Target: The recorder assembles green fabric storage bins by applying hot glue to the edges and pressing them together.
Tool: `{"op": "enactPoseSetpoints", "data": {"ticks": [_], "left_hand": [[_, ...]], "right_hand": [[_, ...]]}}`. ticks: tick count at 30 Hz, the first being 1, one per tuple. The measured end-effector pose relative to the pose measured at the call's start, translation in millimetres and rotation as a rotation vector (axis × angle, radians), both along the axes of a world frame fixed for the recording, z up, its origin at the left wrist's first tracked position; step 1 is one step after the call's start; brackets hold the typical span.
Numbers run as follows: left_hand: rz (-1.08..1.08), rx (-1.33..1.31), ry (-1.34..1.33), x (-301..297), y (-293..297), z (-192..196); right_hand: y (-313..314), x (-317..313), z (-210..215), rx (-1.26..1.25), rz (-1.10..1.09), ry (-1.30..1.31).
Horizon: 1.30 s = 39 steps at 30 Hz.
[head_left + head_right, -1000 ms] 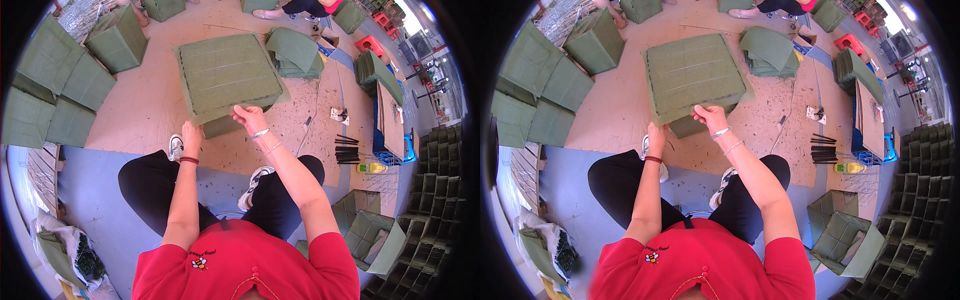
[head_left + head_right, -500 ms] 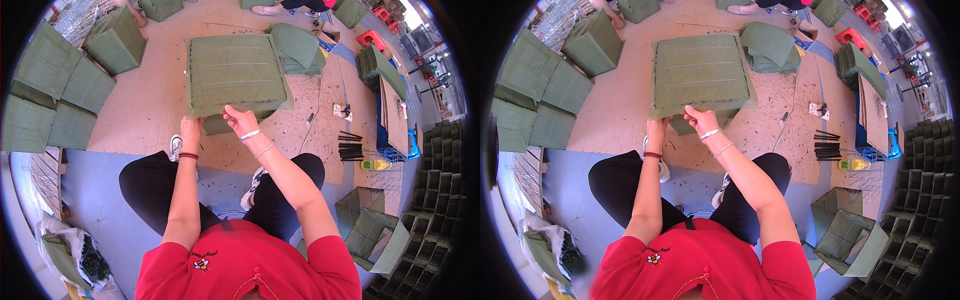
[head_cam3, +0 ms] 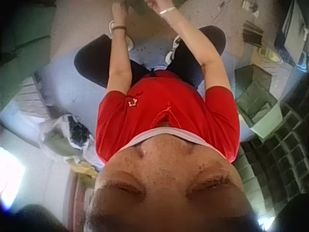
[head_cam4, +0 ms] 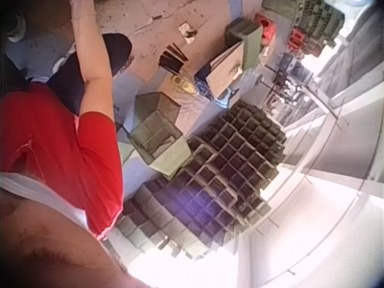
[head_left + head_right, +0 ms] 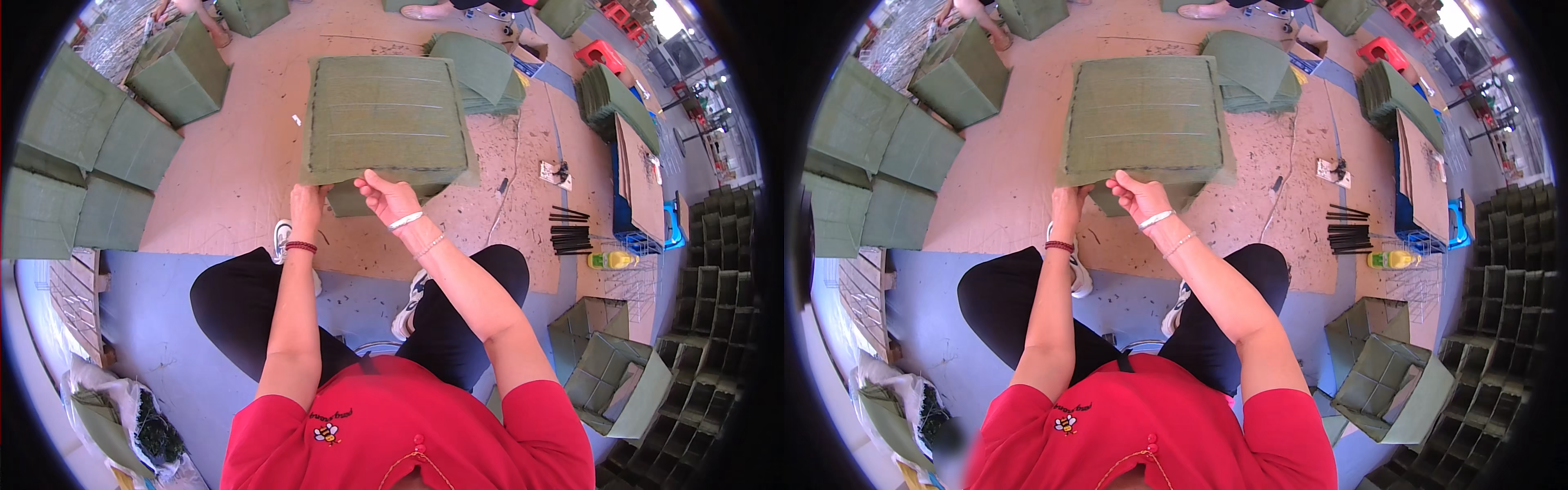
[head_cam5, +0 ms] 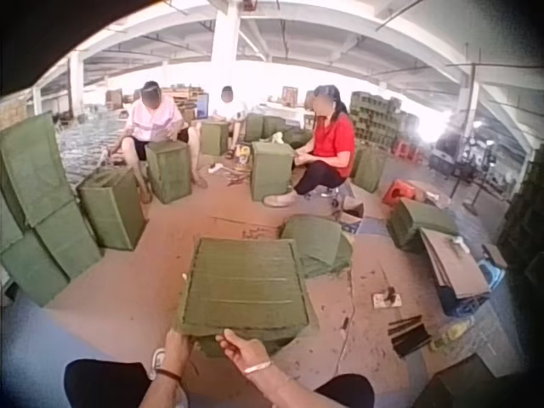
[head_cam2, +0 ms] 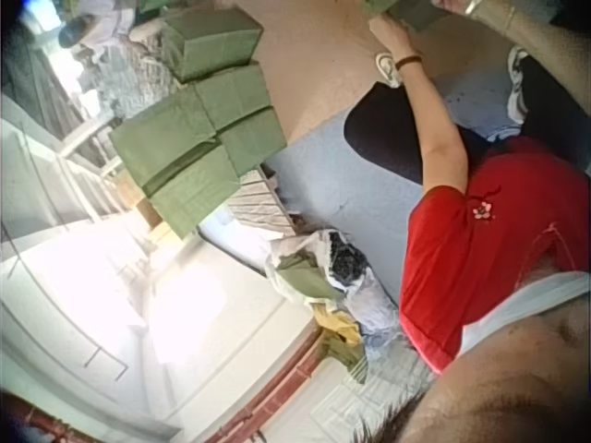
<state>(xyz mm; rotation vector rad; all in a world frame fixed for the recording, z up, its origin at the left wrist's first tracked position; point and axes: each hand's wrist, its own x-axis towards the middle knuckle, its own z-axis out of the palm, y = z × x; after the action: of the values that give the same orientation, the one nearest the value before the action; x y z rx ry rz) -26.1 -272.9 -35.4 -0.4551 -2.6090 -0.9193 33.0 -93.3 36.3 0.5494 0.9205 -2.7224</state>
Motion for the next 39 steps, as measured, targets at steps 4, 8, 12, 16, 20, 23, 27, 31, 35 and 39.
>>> {"op": "enactPoseSetpoints", "data": {"ticks": [4,8,12,16,20,23,27,31,35,39], "left_hand": [[-0.009,0.037,-0.162,10.8,-2.0,10.9],[0.151,-0.004,-0.451,32.9,0.2,23.3],[-0.175,0.640,-0.719,42.1,25.0,47.2],[-0.213,0.977,-0.847,39.4,40.0,59.3],[-0.136,1.177,-0.864,39.9,51.0,67.6],[-0.071,1.143,-0.855,38.8,54.1,67.7],[-0.070,1.116,-0.854,41.4,81.6,68.8],[-0.024,1.271,-0.886,44.9,117.3,61.6],[-0.027,1.303,-0.823,52.9,111.3,59.0],[-0.022,1.304,-0.881,63.1,104.0,71.6]], "right_hand": [[16.2,10.1,7.3,0.136,-0.007,-0.105],[50.4,20.4,-6.7,0.252,-0.292,-0.145],[65.1,27.0,-25.0,0.348,-0.317,-0.055],[70.4,25.4,-23.4,0.440,-0.272,-0.057],[72.1,21.0,-29.3,0.456,-0.276,-0.049],[75.2,16.3,-33.0,0.489,-0.273,-0.026],[110.0,-6.2,-35.5,0.678,-0.271,0.002],[139.5,-21.0,-24.6,0.757,-0.261,-0.082],[120.0,-8.7,-17.7,0.507,-0.059,-0.103],[94.1,-1.8,-17.7,0.313,0.111,-0.081]]}}
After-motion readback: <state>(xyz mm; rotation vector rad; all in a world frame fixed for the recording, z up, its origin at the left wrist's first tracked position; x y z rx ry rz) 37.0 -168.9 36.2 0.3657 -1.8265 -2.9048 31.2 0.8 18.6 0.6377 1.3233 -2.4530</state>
